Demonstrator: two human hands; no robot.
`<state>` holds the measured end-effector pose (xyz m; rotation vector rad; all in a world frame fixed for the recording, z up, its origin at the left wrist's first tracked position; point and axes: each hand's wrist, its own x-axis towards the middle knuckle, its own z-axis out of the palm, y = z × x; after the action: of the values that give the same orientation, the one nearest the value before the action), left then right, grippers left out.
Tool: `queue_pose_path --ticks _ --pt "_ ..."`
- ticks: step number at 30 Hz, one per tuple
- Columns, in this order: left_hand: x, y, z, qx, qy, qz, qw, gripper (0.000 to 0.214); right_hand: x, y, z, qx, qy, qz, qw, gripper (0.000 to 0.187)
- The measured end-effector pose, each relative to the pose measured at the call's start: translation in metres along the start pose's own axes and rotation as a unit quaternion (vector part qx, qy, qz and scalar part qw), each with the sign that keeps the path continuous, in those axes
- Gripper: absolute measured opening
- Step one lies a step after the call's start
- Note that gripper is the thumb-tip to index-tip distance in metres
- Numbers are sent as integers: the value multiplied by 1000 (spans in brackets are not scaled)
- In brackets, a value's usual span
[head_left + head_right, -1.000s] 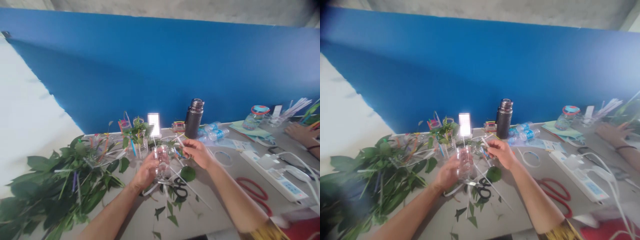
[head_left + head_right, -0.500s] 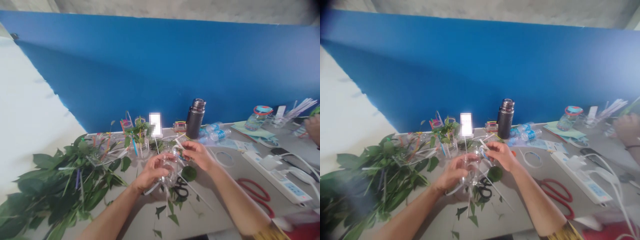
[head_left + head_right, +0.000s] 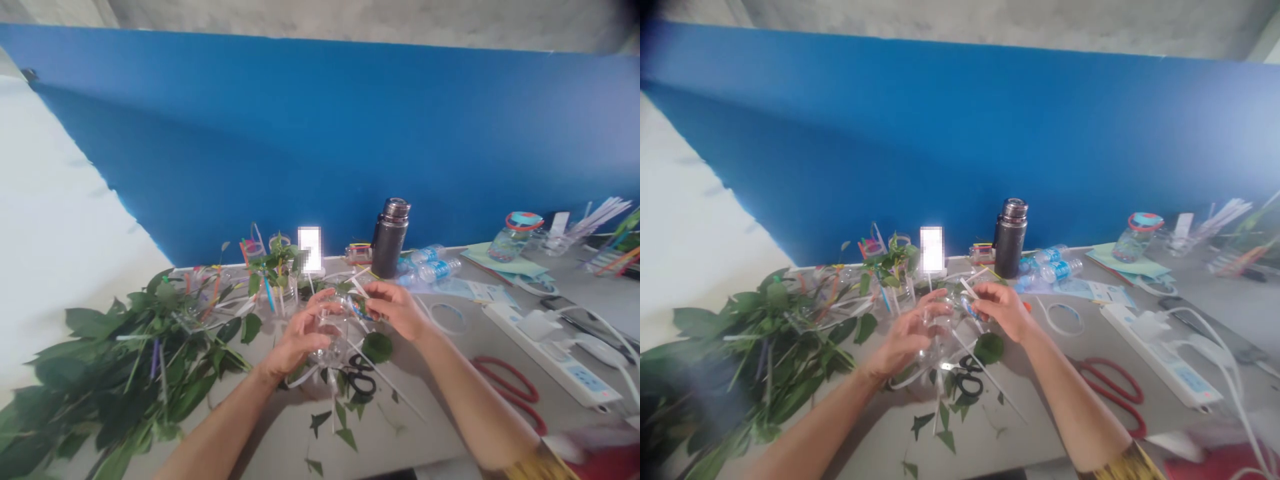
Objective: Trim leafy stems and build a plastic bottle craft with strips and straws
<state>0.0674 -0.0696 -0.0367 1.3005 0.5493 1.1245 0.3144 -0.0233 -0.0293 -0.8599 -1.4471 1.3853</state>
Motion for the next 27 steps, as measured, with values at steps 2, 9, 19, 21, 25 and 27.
queue_pose_path --ticks 2,9,19,21,25,27 --pt "0 -2 3 18 -8 2 1000 48 -1 -2 3 -3 -9 -2 1000 27" --pt "-1 -1 9 -32 -25 -7 999 46 -2 1 7 -40 -52 -2 998 25" --pt "-2 2 -1 -181 -8 -88 979 56 0 5 5 -4 -30 1 1000 43" --pt "-5 6 -4 -204 -99 -131 965 67 1 4 4 17 3 2 1000 49" --pt "-11 15 -3 -202 -250 -208 924 69 4 3 1 17 57 6 998 53" --pt "-12 17 -2 -183 -288 -228 912 66 6 6 -2 13 81 11 997 53"
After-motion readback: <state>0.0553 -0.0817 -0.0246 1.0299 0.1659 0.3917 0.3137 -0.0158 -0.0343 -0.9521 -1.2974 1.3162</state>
